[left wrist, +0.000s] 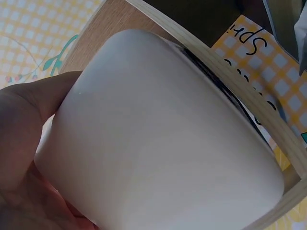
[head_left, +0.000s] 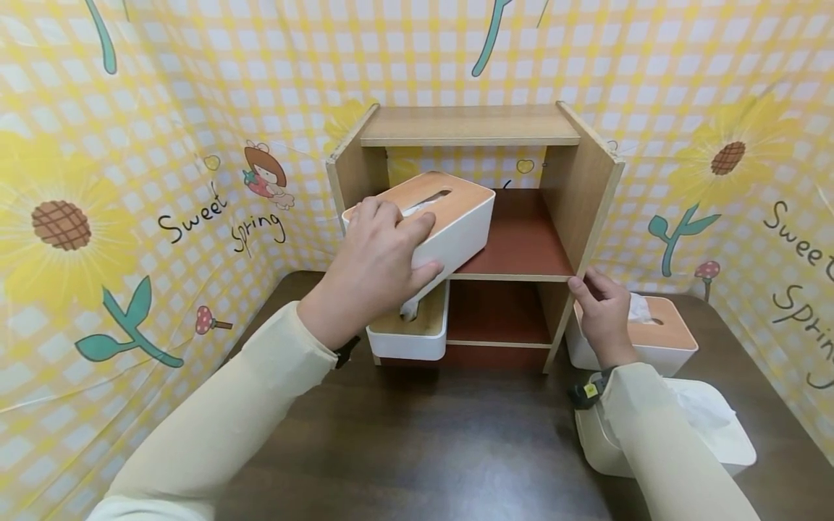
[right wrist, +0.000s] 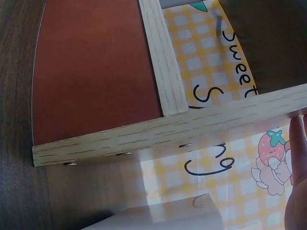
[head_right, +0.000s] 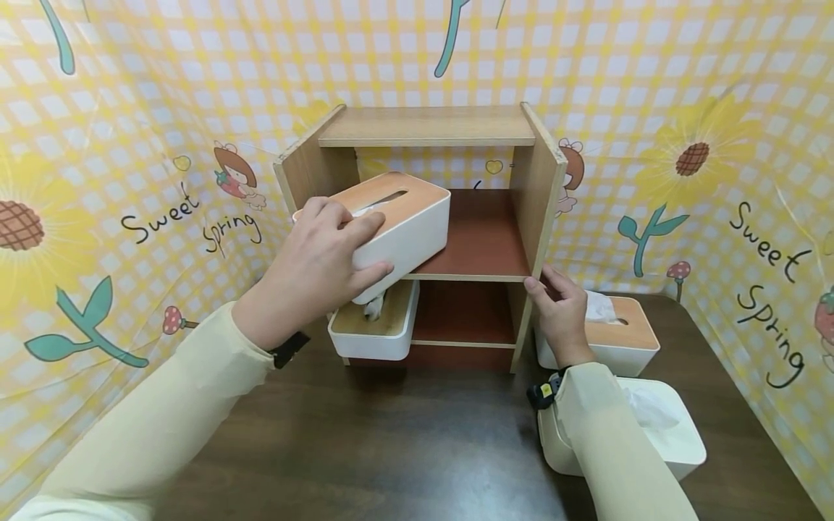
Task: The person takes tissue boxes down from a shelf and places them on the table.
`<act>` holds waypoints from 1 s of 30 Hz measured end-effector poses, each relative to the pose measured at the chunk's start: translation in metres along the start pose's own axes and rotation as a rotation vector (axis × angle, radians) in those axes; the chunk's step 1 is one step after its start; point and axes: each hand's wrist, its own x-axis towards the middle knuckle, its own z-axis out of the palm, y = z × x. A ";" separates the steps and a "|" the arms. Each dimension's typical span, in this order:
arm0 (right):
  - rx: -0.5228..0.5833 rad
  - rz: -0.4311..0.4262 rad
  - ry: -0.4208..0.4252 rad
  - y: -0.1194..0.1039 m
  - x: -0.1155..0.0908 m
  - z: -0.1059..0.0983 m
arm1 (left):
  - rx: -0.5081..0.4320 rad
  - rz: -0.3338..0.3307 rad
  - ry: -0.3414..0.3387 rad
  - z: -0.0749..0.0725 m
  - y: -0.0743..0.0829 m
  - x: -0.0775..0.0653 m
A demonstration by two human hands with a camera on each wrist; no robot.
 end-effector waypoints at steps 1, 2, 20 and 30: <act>0.000 0.002 0.001 0.000 0.000 0.000 | -0.013 -0.005 -0.008 -0.001 0.000 0.000; -0.001 0.003 -0.001 0.000 0.000 0.000 | -0.024 -0.013 -0.018 -0.001 -0.001 -0.001; 0.006 0.010 -0.013 0.003 -0.001 -0.001 | 0.086 -0.149 -0.230 -0.014 0.014 0.008; -0.005 0.007 -0.002 0.000 0.000 0.000 | 0.214 -0.188 -0.280 -0.007 0.021 0.013</act>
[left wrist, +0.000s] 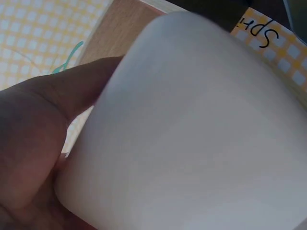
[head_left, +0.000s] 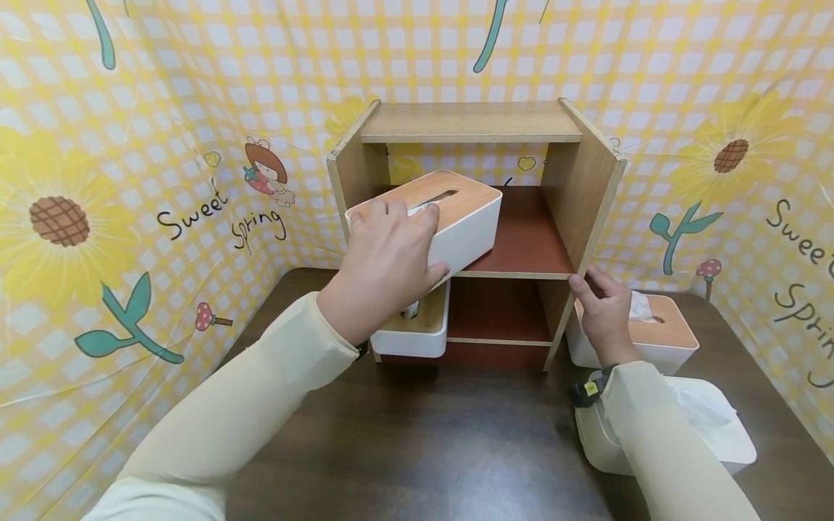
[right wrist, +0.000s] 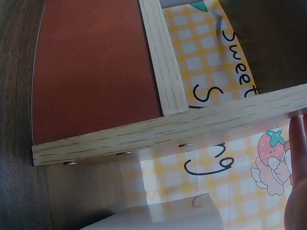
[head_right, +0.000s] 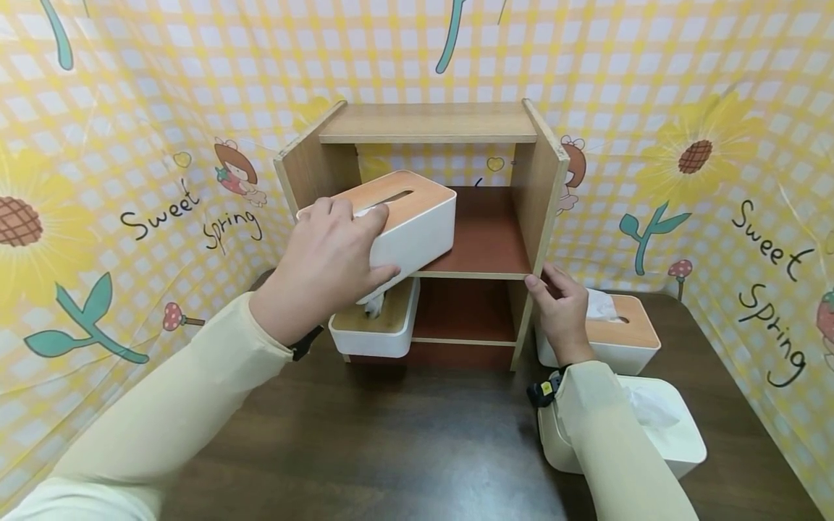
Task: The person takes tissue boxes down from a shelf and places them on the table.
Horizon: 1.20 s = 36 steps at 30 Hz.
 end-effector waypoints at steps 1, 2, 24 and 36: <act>0.000 -0.003 -0.003 0.000 0.000 0.000 | -0.002 0.007 -0.005 -0.001 0.000 0.000; 0.002 -0.005 -0.004 -0.001 0.000 0.000 | -0.006 0.015 -0.008 -0.002 -0.001 0.000; 0.023 -0.037 0.001 0.001 0.002 -0.001 | -0.307 0.271 0.217 0.014 -0.031 -0.005; 0.005 -0.005 -0.014 0.001 0.001 -0.001 | -0.418 0.366 0.261 0.025 -0.042 -0.004</act>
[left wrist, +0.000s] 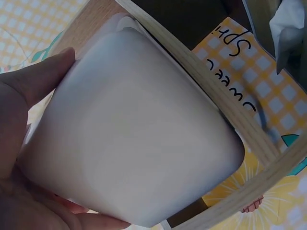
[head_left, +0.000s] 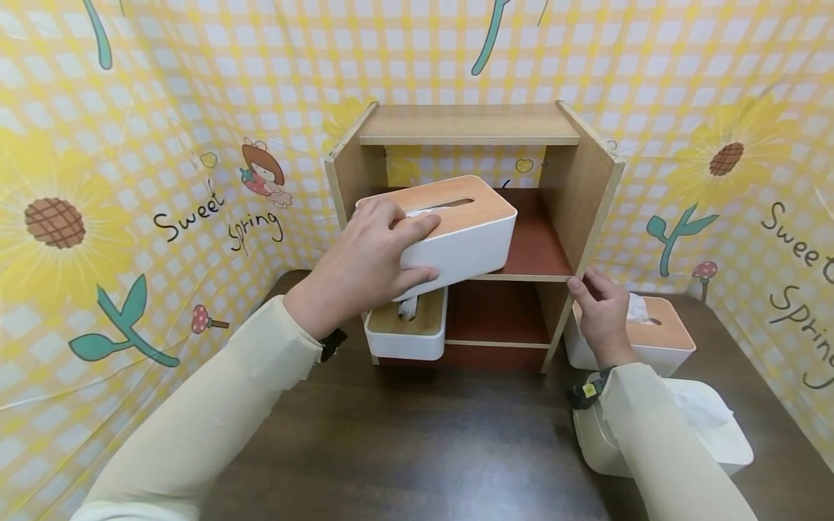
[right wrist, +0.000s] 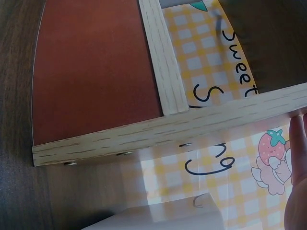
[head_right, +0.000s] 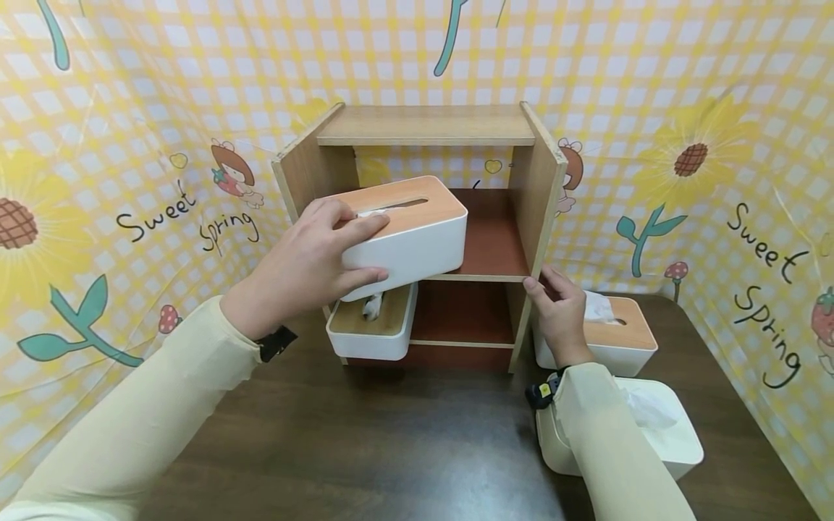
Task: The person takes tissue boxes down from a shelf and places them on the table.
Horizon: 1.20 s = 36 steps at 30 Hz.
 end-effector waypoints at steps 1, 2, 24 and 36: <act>0.005 -0.002 0.000 0.000 0.000 0.000 | -0.002 0.004 0.002 0.000 -0.001 0.000; 0.011 -0.005 0.000 0.000 0.000 0.000 | -0.006 0.007 0.004 0.000 -0.001 -0.001; 0.023 -0.043 -0.004 0.001 0.000 0.001 | -0.054 0.102 0.030 -0.005 -0.007 0.000; -0.006 -0.056 0.004 0.001 0.000 0.000 | -0.063 0.154 0.062 -0.007 -0.008 -0.003</act>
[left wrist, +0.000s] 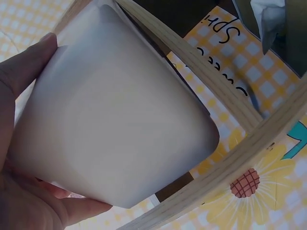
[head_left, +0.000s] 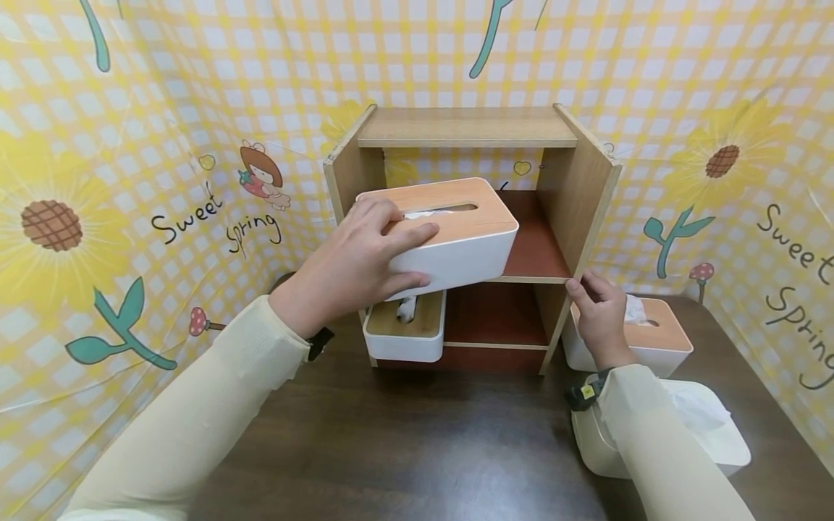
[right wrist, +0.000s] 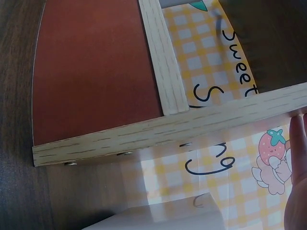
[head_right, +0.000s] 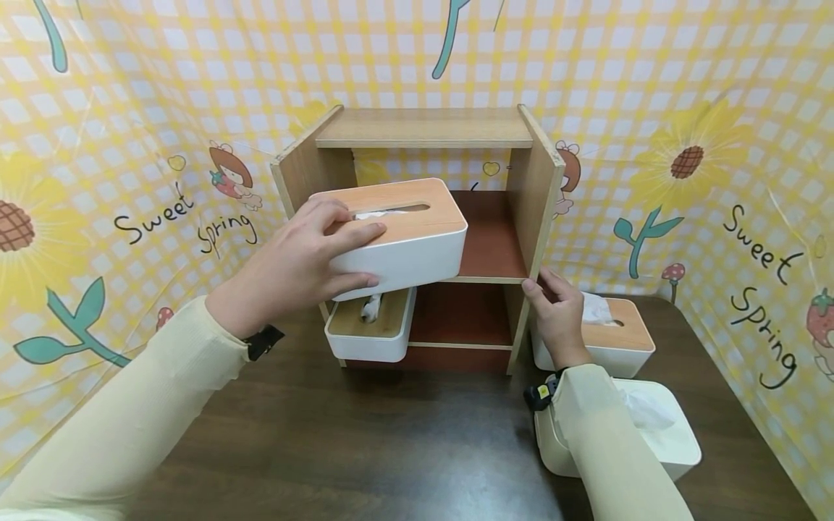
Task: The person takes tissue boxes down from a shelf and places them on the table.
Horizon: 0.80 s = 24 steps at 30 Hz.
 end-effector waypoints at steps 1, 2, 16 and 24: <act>-0.001 0.004 0.000 0.000 0.000 0.000 | -0.004 0.004 0.002 0.000 0.000 0.000; -0.003 0.010 0.000 -0.001 0.000 0.000 | -0.008 0.007 0.004 0.000 -0.001 -0.001; 0.011 0.029 -0.001 -0.004 0.000 0.000 | -0.019 0.034 -0.006 -0.003 0.001 -0.004; 0.048 0.030 0.002 -0.001 0.000 0.000 | -0.035 0.066 -0.002 -0.002 -0.001 -0.007</act>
